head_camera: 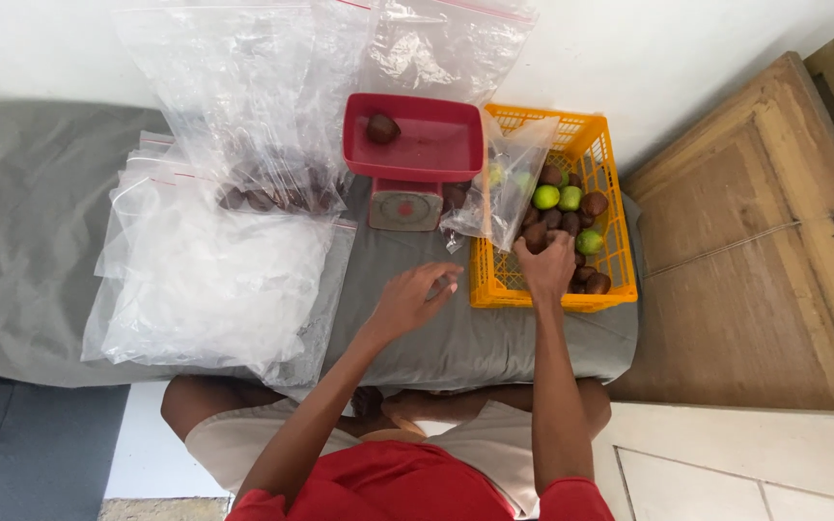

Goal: Weighing fruits on a scale and placing them into plastic bags for packaging.

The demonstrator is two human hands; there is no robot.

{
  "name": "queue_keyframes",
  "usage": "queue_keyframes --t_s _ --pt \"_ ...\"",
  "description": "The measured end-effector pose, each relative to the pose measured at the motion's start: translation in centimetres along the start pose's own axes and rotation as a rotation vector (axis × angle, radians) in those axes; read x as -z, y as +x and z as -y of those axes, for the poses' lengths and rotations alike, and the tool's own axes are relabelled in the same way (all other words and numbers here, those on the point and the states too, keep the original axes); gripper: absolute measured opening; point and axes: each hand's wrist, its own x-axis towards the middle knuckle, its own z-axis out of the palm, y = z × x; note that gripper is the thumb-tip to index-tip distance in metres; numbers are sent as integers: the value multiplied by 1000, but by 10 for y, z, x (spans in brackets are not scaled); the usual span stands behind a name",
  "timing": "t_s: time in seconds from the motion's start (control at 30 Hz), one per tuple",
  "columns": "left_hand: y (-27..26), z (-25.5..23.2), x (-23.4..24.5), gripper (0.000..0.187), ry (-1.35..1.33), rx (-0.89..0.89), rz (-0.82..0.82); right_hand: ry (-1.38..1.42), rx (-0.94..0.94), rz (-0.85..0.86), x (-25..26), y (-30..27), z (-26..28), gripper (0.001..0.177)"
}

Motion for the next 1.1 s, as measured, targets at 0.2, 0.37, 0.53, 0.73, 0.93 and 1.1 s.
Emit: queue_keyframes --t_s 0.2,0.37,0.53,0.73,0.93,1.1 --pt "39 11 -25 44 -20 -29 -58 427 44 236 -4 10 -26 50" --pt "76 18 -55 55 -94 -40 -83 710 36 233 -2 14 -32 48" --pt "103 23 -82 61 -173 -92 -149 921 -15 282 -5 17 -44 42" --pt "111 20 -92 57 -104 -42 -126 942 12 406 -4 15 -42 45" --pt "106 8 -88 71 -397 102 -146 1021 53 488 -6 16 -43 48" --pt "112 27 -97 65 -576 126 -127 1091 26 494 -8 17 -44 47"
